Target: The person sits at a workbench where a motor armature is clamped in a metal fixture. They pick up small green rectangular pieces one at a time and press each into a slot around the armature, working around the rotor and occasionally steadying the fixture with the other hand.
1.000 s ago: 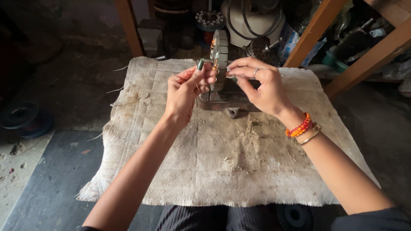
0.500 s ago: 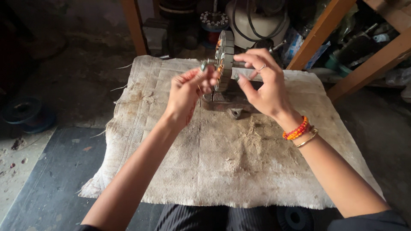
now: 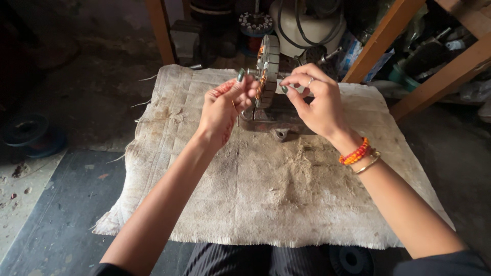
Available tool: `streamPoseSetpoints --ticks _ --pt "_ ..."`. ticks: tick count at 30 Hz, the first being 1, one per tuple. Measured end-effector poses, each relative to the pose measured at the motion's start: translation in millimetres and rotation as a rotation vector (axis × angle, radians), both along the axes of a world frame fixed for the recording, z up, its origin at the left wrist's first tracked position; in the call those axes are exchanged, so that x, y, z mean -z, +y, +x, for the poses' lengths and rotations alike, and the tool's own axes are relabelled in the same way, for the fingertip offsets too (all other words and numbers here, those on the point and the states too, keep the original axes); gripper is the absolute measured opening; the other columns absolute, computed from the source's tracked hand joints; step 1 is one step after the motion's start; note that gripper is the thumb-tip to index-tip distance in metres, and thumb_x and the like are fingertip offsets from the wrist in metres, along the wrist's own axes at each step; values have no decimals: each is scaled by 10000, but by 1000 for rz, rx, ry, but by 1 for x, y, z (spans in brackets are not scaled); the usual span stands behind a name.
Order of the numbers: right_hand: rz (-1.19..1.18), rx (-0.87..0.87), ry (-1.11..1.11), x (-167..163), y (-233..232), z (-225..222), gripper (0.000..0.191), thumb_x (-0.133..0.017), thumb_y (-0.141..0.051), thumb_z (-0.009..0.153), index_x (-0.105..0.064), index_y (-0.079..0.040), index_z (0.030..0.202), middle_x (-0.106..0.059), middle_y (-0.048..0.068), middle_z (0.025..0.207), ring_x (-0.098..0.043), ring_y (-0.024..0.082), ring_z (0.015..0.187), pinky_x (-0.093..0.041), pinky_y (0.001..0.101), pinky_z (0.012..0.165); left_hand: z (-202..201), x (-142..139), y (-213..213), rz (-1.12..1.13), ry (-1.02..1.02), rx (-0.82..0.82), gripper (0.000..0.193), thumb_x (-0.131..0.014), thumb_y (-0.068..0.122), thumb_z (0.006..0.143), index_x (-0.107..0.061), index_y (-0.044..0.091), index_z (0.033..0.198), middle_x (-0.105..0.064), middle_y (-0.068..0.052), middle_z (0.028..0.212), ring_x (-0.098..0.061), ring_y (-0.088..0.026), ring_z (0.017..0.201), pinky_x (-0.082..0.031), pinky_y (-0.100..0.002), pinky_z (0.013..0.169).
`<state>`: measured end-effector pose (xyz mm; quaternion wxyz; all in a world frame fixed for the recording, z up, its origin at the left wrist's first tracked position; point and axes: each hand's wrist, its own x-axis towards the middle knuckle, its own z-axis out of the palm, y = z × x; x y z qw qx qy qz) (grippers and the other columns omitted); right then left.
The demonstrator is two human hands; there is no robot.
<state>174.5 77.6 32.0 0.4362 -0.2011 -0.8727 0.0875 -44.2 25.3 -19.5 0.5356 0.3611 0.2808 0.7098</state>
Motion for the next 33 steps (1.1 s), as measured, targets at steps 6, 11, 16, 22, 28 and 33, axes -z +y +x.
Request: streamPoseSetpoints --ticks 6,11,16,22,28,33 --pt "-12 59 31 5 1 -7 147 -700 -3 955 -752 -32 1089 -712 50 1050 -698 129 879 -558 220 675 -7 7 8 -43 -157 26 266 -584 135 1054 -663 -51 1228 -735 -177 1154 -705 -173 940 -585 -269 814" --pt "-222 131 123 13 -9 -18 175 -670 -60 982 -734 -48 1144 -761 69 1012 -714 133 783 -578 230 636 -2 2 8 -41 -346 23 350 -539 137 982 -607 -18 1288 -669 -168 1315 -672 -252 1216 -604 -326 995" --pt "-542 -244 137 8 -38 -25 220 -578 -175 1084 -580 -47 1263 -778 137 1038 -747 152 932 -615 238 790 14 -8 11 -111 35 -221 402 -596 148 975 -617 4 1350 -686 -154 1290 -679 -208 1180 -578 -323 990" --pt "-1306 -528 183 -11 -52 -20 310 -580 -183 1020 -605 -82 1312 -592 -11 742 -548 74 605 -460 215 513 28 -25 11 -96 305 -462 434 -718 185 893 -674 -46 1257 -759 -155 1186 -717 -157 1047 -561 -271 898" --pt "-625 11 314 -14 -4 -11 176 -594 -58 1028 -758 -62 1093 -559 -62 648 -367 15 488 -282 207 427 29 -45 5 -215 603 -660 371 -768 227 850 -737 14 1152 -796 -127 978 -772 -144 829 -598 -272 750" --pt "-377 107 213 8 26 -2 226 -592 13 1009 -759 -72 1133 -553 -78 617 -338 -5 495 -216 205 460 31 -41 3 -126 791 -793 317 -749 194 848 -757 70 1140 -807 -105 910 -778 -155 722 -583 -282 670"
